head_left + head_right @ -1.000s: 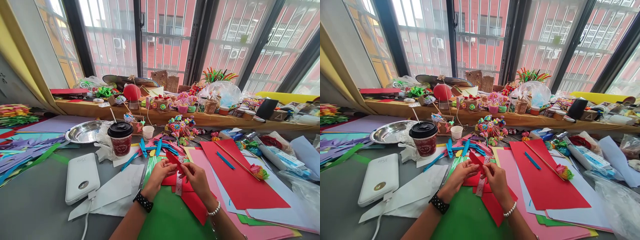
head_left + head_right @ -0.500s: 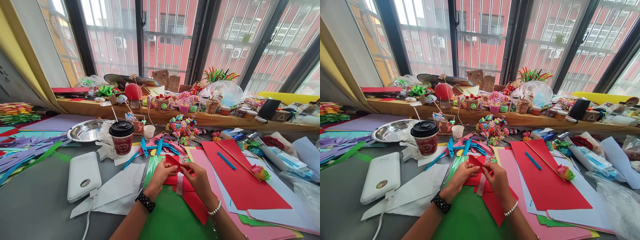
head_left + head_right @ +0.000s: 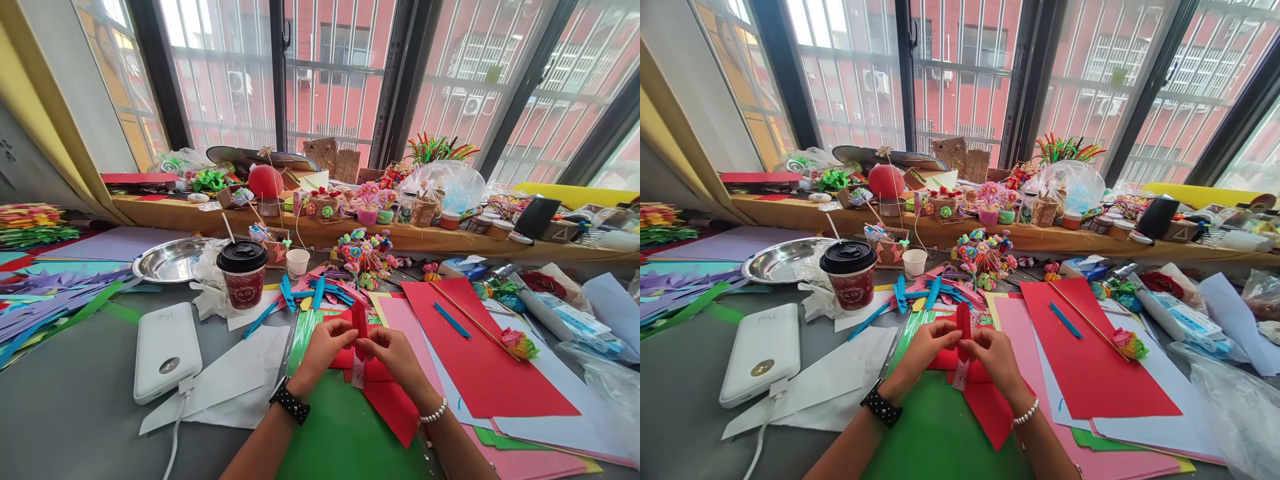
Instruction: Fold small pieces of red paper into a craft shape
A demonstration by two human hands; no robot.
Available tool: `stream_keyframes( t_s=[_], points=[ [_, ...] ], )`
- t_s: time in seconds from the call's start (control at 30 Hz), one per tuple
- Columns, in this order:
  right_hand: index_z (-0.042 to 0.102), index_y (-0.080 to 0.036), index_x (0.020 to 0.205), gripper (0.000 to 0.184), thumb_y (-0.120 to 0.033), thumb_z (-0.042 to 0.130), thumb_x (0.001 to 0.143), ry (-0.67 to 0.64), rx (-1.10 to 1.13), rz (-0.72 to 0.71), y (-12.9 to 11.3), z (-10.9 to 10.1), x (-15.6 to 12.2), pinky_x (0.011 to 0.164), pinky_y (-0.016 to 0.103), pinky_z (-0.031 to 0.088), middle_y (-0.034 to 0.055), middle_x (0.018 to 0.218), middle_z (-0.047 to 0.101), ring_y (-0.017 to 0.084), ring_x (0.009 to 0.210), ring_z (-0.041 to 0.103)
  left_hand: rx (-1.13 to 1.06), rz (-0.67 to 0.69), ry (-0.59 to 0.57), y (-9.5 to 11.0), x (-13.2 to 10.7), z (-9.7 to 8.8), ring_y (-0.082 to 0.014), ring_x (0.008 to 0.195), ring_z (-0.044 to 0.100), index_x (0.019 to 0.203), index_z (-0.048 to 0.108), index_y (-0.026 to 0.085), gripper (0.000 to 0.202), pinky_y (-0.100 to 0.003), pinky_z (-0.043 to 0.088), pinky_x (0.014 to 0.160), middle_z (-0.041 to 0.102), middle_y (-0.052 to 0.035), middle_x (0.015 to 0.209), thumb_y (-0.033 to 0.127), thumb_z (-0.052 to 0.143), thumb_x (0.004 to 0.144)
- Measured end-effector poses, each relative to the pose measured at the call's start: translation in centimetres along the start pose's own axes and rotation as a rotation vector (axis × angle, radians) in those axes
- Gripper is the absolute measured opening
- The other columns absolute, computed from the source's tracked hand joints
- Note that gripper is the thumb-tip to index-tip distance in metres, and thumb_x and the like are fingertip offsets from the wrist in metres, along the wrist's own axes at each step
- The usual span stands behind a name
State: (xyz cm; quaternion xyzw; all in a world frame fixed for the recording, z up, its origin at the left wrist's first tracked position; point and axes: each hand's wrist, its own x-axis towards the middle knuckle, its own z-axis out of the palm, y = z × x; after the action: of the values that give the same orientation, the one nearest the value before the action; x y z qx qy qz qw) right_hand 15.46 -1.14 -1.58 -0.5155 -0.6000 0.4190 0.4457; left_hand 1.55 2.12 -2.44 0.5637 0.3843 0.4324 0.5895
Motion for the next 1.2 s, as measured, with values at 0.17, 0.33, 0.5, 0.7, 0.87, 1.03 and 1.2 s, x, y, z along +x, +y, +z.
stream_keyframes(
  t_s=[0.17,0.33,0.5,0.7,0.87,1.03,1.2],
  points=[
    [0.053,-0.015,0.057,0.026,-0.040,0.056,0.066,-0.077,0.082,0.047,0.07,-0.15,-0.10,0.051,0.023,0.041,-0.0004,0.054,0.059,0.014,0.053,0.055,-0.026,-0.081,-0.026,0.48,-0.05,-0.22,-0.0121,0.056,0.052,0.064,0.062,0.012,0.017,-0.023,0.041,0.056,0.059,-0.0021,0.061,0.028,0.063,0.058],
    [0.047,-0.015,0.053,0.025,-0.034,0.056,0.066,-0.099,0.048,0.049,0.45,-0.34,0.04,0.047,0.020,0.035,-0.0041,0.051,0.051,0.010,0.050,0.048,0.002,-0.076,-0.043,0.41,0.03,-0.33,-0.0112,0.052,0.050,0.060,0.061,0.012,0.016,-0.022,0.040,0.054,0.056,-0.0006,0.056,0.026,0.064,0.057],
    [0.042,-0.016,0.050,0.028,-0.034,0.055,0.067,-0.078,-0.015,0.037,0.59,-0.40,0.14,0.043,0.018,0.028,-0.0073,0.046,0.040,0.007,0.046,0.039,0.007,-0.079,-0.060,0.44,0.11,-0.39,-0.0117,0.054,0.051,0.062,0.061,0.012,0.018,-0.022,0.041,0.055,0.058,-0.0011,0.059,0.030,0.064,0.057],
    [0.054,-0.015,0.060,0.024,-0.038,0.054,0.067,-0.170,-0.045,0.029,0.22,-0.09,-0.15,0.047,0.020,0.033,-0.0028,0.054,0.052,0.010,0.051,0.047,0.102,-0.040,-0.041,0.55,-0.02,-0.37,-0.0120,0.055,0.050,0.060,0.060,0.012,0.026,-0.021,0.038,0.052,0.056,-0.0008,0.057,0.038,0.060,0.060],
    [0.057,-0.014,0.060,0.027,-0.039,0.054,0.068,-0.138,-0.073,0.018,-0.26,0.14,-0.37,0.047,0.019,0.035,-0.0011,0.056,0.057,0.011,0.052,0.050,0.002,-0.055,-0.004,0.56,-0.08,-0.41,-0.0116,0.054,0.050,0.062,0.058,0.012,0.029,-0.021,0.039,0.052,0.055,-0.0005,0.057,0.041,0.060,0.059],
    [0.053,-0.015,0.052,0.029,-0.040,0.055,0.067,-0.133,-0.054,0.036,-0.09,0.22,-0.26,0.042,0.018,0.033,-0.0033,0.047,0.053,0.009,0.045,0.047,-0.057,-0.108,-0.006,0.75,-0.15,-0.43,-0.0121,0.056,0.052,0.062,0.058,0.012,0.026,-0.021,0.040,0.053,0.057,-0.0007,0.058,0.037,0.064,0.057],
    [0.052,-0.016,0.054,0.029,-0.041,0.053,0.068,-0.180,0.021,0.054,0.11,0.19,-0.39,0.046,0.021,0.038,-0.0022,0.050,0.057,0.012,0.048,0.054,-0.076,-0.138,-0.017,0.72,-0.19,-0.53,-0.0121,0.054,0.052,0.058,0.059,0.014,0.022,-0.020,0.039,0.051,0.058,0.0000,0.056,0.035,0.065,0.056]
  ],
)
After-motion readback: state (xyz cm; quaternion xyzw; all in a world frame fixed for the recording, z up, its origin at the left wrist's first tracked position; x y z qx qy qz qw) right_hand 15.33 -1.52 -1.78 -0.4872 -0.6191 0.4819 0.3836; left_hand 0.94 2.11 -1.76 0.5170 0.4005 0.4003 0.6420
